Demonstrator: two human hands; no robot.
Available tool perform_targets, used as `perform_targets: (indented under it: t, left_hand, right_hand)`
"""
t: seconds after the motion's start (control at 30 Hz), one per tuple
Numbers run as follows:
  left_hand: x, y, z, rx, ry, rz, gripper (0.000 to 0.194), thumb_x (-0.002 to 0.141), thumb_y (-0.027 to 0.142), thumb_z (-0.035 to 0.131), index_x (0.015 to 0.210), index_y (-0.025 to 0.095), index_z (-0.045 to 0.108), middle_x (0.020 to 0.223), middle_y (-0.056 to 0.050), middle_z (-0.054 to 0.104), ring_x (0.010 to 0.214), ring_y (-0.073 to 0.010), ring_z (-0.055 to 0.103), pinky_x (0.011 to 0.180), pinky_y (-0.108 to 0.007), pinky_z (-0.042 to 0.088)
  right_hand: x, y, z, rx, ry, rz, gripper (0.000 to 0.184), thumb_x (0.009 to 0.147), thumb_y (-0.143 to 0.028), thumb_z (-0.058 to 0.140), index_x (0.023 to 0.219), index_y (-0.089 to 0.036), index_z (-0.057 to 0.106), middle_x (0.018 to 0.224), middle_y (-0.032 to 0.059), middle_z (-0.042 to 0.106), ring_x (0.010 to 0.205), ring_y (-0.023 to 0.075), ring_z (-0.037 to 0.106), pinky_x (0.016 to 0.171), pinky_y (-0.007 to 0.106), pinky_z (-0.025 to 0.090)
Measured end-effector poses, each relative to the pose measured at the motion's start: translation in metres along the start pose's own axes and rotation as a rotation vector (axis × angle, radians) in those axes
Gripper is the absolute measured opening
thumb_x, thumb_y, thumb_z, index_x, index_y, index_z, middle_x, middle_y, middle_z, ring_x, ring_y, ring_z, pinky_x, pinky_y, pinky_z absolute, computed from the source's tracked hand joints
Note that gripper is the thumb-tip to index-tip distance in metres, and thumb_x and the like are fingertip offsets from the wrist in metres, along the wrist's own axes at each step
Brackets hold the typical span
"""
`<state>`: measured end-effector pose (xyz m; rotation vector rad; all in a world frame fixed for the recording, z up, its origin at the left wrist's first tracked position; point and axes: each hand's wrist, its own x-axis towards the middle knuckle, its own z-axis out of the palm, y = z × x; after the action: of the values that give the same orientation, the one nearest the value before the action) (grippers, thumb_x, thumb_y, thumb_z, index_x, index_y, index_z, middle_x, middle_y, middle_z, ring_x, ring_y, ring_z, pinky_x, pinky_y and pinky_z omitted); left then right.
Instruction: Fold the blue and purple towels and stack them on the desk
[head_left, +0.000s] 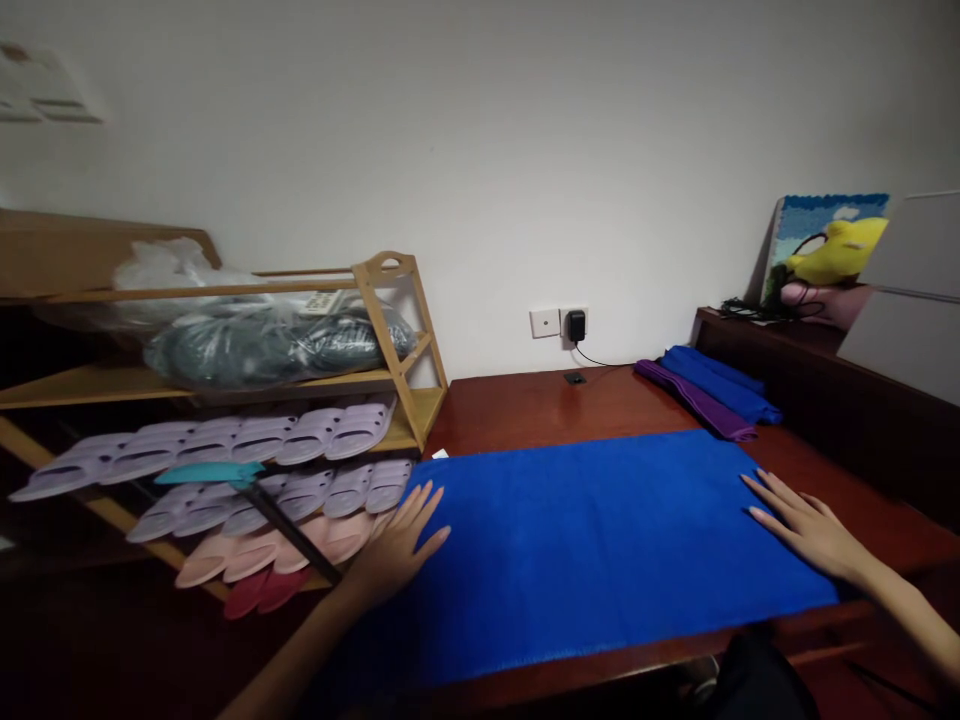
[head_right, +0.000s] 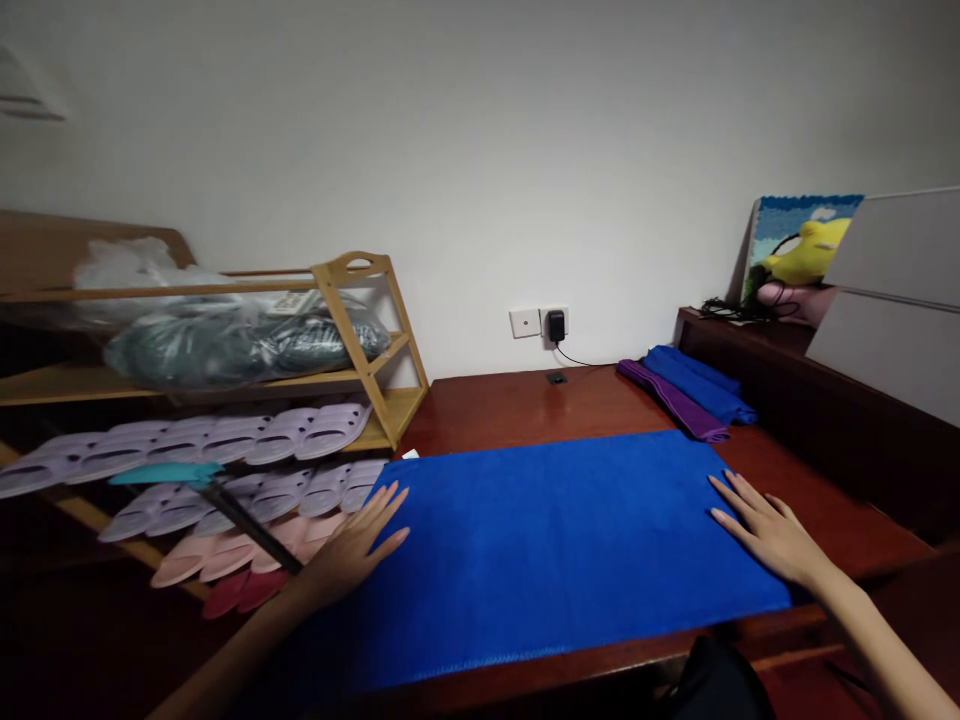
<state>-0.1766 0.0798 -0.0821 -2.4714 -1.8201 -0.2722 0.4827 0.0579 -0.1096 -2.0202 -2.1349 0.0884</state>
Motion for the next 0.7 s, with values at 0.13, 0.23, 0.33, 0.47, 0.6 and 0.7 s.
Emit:
perform_targets:
  t: [0.13,0.23,0.33,0.47,0.6,0.7]
  left_hand:
    - [0.011,0.025,-0.026,0.072,0.003,0.021,0.063,0.090,0.056,0.032,0.143,0.022,0.030,0.149,-0.010,0.026,0.137,-0.0285,0.021,0.108,-0.053,0.019]
    - [0.047,0.075,-0.044,0.001,-0.013,0.260,0.057,0.094,0.051,0.024,0.146,0.027,0.018,0.152,-0.003,0.019,0.139,-0.0221,0.016,0.112,-0.046,0.013]
    - [0.100,0.133,-0.038,-0.114,-0.091,0.479,0.055,0.096,0.049,0.018,0.147,0.028,0.013,0.153,-0.001,0.014,0.140,-0.0188,0.011,0.113,-0.041,0.010]
    - [0.156,0.181,-0.003,-0.202,-0.207,0.571,0.053,0.096,0.049,0.015,0.146,0.030,0.014,0.154,-0.001,0.013,0.141,-0.0187,0.009,0.112,-0.045,0.009]
    - [0.171,0.187,0.019,-0.215,-0.238,0.595,0.054,0.095,0.054,0.019,0.145,0.033,0.019,0.154,-0.001,0.014,0.140,-0.0210,0.010,0.111,-0.049,0.005]
    - [0.173,0.184,0.019,-0.242,-0.249,0.578,0.055,0.094,0.055,0.020,0.144,0.032,0.023,0.153,-0.003,0.015,0.140,-0.0219,0.012,0.110,-0.049,0.007]
  right_hand:
    - [-0.017,-0.051,-0.015,0.028,0.084,-0.040,0.068,0.085,-0.066,0.032,0.144,-0.035,0.020,0.151,-0.0007,0.015,0.138,0.0270,0.016,0.110,0.053,0.020]
    - [-0.042,-0.131,-0.029,0.062,0.043,-0.288,0.064,0.088,-0.057,0.036,0.145,-0.038,0.013,0.152,-0.0033,0.010,0.139,0.0255,0.016,0.111,0.051,0.020]
    - [-0.066,-0.210,-0.026,0.091,-0.012,-0.544,0.070,0.087,-0.055,0.041,0.146,-0.034,0.009,0.152,-0.0017,0.008,0.139,0.0268,0.017,0.111,0.050,0.021]
    - [-0.079,-0.261,0.001,0.120,0.088,-0.614,0.079,0.083,-0.059,0.046,0.147,-0.030,0.009,0.152,0.0029,0.010,0.137,0.0324,0.020,0.107,0.053,0.024]
    - [-0.080,-0.266,0.012,0.102,0.138,-0.594,0.083,0.081,-0.062,0.046,0.147,-0.029,0.008,0.151,0.0040,0.016,0.135,0.0357,0.023,0.104,0.056,0.027]
    - [-0.081,-0.259,0.002,0.135,0.098,-0.618,0.078,0.084,-0.059,0.044,0.147,-0.029,0.010,0.151,0.0020,0.015,0.135,0.0346,0.025,0.106,0.054,0.025]
